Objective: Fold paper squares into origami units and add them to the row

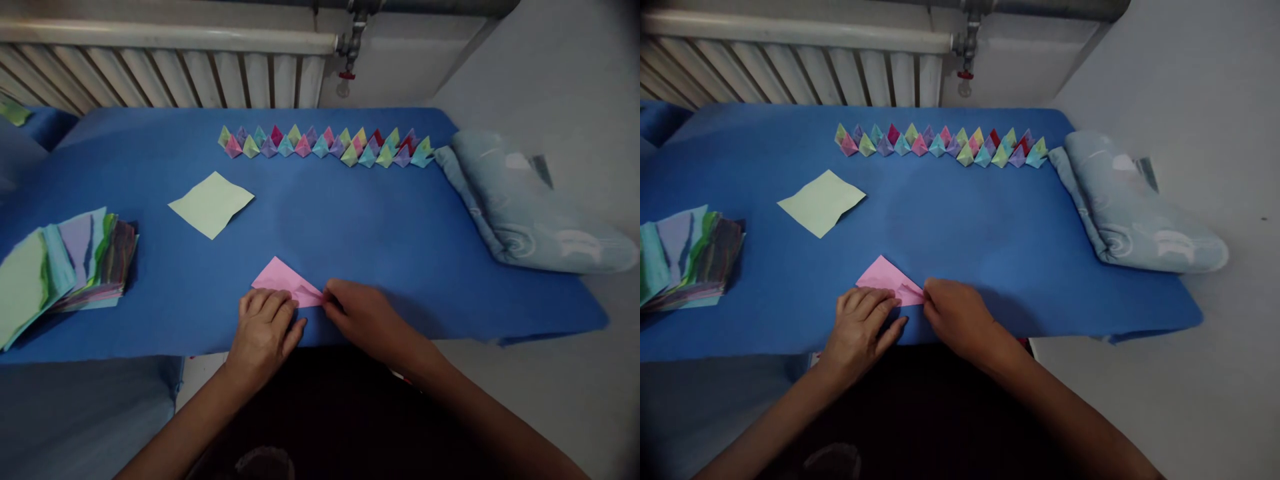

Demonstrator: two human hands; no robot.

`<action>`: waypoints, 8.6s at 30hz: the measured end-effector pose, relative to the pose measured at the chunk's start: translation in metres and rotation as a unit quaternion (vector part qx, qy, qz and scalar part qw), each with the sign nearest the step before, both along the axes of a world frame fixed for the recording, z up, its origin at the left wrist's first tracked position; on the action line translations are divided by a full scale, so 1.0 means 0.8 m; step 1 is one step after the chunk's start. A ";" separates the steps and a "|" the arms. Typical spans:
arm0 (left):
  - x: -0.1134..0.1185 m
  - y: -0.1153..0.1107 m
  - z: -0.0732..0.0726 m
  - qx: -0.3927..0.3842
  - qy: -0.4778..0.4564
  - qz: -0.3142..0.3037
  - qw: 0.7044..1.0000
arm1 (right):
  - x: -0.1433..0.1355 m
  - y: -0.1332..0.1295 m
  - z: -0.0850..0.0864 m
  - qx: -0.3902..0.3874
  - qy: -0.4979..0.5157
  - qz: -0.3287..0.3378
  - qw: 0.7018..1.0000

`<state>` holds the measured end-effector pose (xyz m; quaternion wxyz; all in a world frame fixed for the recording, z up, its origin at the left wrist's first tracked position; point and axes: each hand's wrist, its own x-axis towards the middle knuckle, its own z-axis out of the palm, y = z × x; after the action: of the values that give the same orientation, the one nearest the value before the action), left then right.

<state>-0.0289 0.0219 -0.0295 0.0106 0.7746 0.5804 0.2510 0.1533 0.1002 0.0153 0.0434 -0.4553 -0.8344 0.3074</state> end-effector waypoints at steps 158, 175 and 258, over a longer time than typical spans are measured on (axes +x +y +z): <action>-0.006 0.268 -0.002 -0.391 -0.694 -0.087 0.599 | -0.014 0.200 -0.008 -0.214 0.523 -0.192 0.802; 0.008 0.268 0.004 -0.323 -0.677 0.023 0.661 | -0.024 0.202 -0.043 -0.162 0.429 -0.215 0.862; 0.000 0.247 0.037 -0.317 -0.756 0.046 0.571 | -0.030 0.198 -0.049 -0.042 0.446 -0.189 0.874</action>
<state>-0.0287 0.2199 -0.0001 0.6787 0.2227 0.4390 0.5451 0.1290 0.2589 -0.0242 0.4496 -0.4202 -0.6106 0.4984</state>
